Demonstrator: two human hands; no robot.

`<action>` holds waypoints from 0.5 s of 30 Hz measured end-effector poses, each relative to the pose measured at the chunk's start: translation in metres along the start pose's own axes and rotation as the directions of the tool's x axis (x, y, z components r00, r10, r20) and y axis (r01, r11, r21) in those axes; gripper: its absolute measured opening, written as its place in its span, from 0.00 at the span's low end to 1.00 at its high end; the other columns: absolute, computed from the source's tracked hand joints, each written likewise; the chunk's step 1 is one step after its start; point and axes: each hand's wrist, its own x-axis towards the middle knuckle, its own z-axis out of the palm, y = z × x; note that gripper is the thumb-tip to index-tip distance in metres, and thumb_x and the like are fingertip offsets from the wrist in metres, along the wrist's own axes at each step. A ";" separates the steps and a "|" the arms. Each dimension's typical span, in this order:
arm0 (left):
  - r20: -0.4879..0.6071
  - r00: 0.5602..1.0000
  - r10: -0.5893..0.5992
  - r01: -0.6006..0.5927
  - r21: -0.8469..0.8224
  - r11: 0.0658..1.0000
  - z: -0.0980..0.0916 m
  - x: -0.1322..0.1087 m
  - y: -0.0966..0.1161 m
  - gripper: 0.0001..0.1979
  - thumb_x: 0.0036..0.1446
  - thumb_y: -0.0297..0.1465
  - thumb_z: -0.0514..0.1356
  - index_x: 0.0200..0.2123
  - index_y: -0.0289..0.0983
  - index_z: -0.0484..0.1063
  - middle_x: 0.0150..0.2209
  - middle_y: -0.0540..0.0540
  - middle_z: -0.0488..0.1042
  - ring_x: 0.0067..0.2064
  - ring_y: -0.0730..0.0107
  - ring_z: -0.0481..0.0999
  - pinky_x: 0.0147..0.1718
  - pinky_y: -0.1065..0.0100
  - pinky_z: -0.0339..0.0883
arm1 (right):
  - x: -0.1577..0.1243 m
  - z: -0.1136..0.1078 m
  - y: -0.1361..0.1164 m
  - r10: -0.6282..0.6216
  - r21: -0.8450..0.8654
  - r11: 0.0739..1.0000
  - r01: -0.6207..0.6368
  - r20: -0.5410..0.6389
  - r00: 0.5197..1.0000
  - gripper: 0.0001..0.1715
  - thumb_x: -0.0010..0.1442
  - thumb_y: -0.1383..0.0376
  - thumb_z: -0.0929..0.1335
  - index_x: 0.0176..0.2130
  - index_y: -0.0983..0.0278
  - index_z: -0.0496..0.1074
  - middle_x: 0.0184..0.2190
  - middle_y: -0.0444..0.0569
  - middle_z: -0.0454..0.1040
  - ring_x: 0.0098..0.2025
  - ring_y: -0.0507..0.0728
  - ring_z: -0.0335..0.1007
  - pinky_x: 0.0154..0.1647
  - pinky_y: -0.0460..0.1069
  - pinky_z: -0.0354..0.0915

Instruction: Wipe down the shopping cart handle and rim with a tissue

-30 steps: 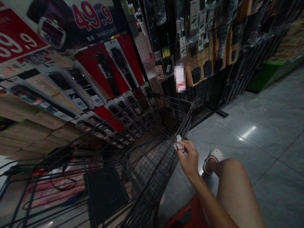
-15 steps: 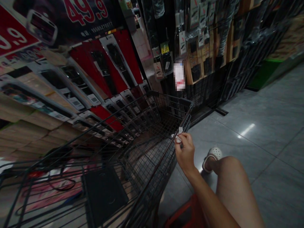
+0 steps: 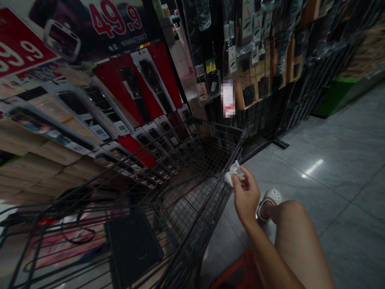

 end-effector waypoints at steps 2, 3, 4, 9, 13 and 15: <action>0.019 1.000 -0.008 0.008 0.003 1.000 0.002 0.008 0.003 0.19 0.62 0.41 0.50 0.49 0.37 0.71 0.45 0.42 0.76 0.50 0.62 0.74 0.39 0.64 0.72 | 0.005 0.002 -0.006 -0.027 0.007 1.000 0.027 0.047 0.999 0.19 0.58 0.57 0.65 0.45 0.64 0.74 0.36 0.51 0.73 0.36 0.55 0.68 0.37 0.49 0.66; 0.040 0.999 -0.025 0.024 0.031 0.999 0.005 0.011 0.005 0.20 0.63 0.40 0.46 0.48 0.38 0.71 0.46 0.43 0.75 0.51 0.62 0.73 0.39 0.63 0.72 | 0.007 0.004 -0.007 -0.042 0.016 0.999 0.041 0.091 0.995 0.18 0.59 0.57 0.64 0.43 0.64 0.75 0.37 0.51 0.72 0.38 0.55 0.68 0.39 0.50 0.66; 0.066 0.997 -0.047 0.042 0.074 0.996 0.007 0.014 0.006 0.23 0.65 0.39 0.41 0.48 0.38 0.71 0.47 0.44 0.75 0.52 0.62 0.72 0.39 0.63 0.72 | 0.008 0.005 -0.008 -0.057 0.029 0.998 0.053 0.140 0.988 0.17 0.59 0.57 0.64 0.43 0.64 0.75 0.38 0.52 0.72 0.39 0.55 0.68 0.40 0.51 0.66; 0.146 0.976 -0.160 0.114 0.283 0.952 0.005 0.014 0.002 0.27 0.65 0.39 0.36 0.48 0.42 0.72 0.47 0.47 0.74 0.53 0.60 0.71 0.33 0.63 0.71 | 0.005 0.005 -0.001 -0.103 0.087 0.993 0.083 0.250 0.963 0.14 0.57 0.59 0.67 0.41 0.62 0.75 0.40 0.51 0.68 0.42 0.56 0.67 0.40 0.50 0.67; 0.126 0.965 -0.231 0.181 0.322 0.929 -0.038 -0.010 -0.021 0.33 0.62 0.48 0.32 0.42 0.47 0.76 0.51 0.49 0.73 0.52 0.50 0.71 0.24 0.61 0.67 | 0.005 0.003 0.008 -0.141 0.037 0.990 0.136 0.215 0.966 0.09 0.57 0.61 0.67 0.37 0.63 0.75 0.36 0.50 0.68 0.38 0.55 0.67 0.36 0.49 0.66; 0.109 0.959 -0.262 0.212 0.340 0.916 -0.071 -0.030 -0.034 0.36 0.60 0.50 0.31 0.39 0.48 0.77 0.52 0.51 0.72 0.52 0.47 0.70 0.22 0.62 0.65 | 0.005 0.002 0.012 -0.157 0.016 0.987 0.157 0.198 0.967 0.09 0.58 0.62 0.66 0.35 0.63 0.74 0.35 0.49 0.69 0.37 0.54 0.67 0.36 0.49 0.66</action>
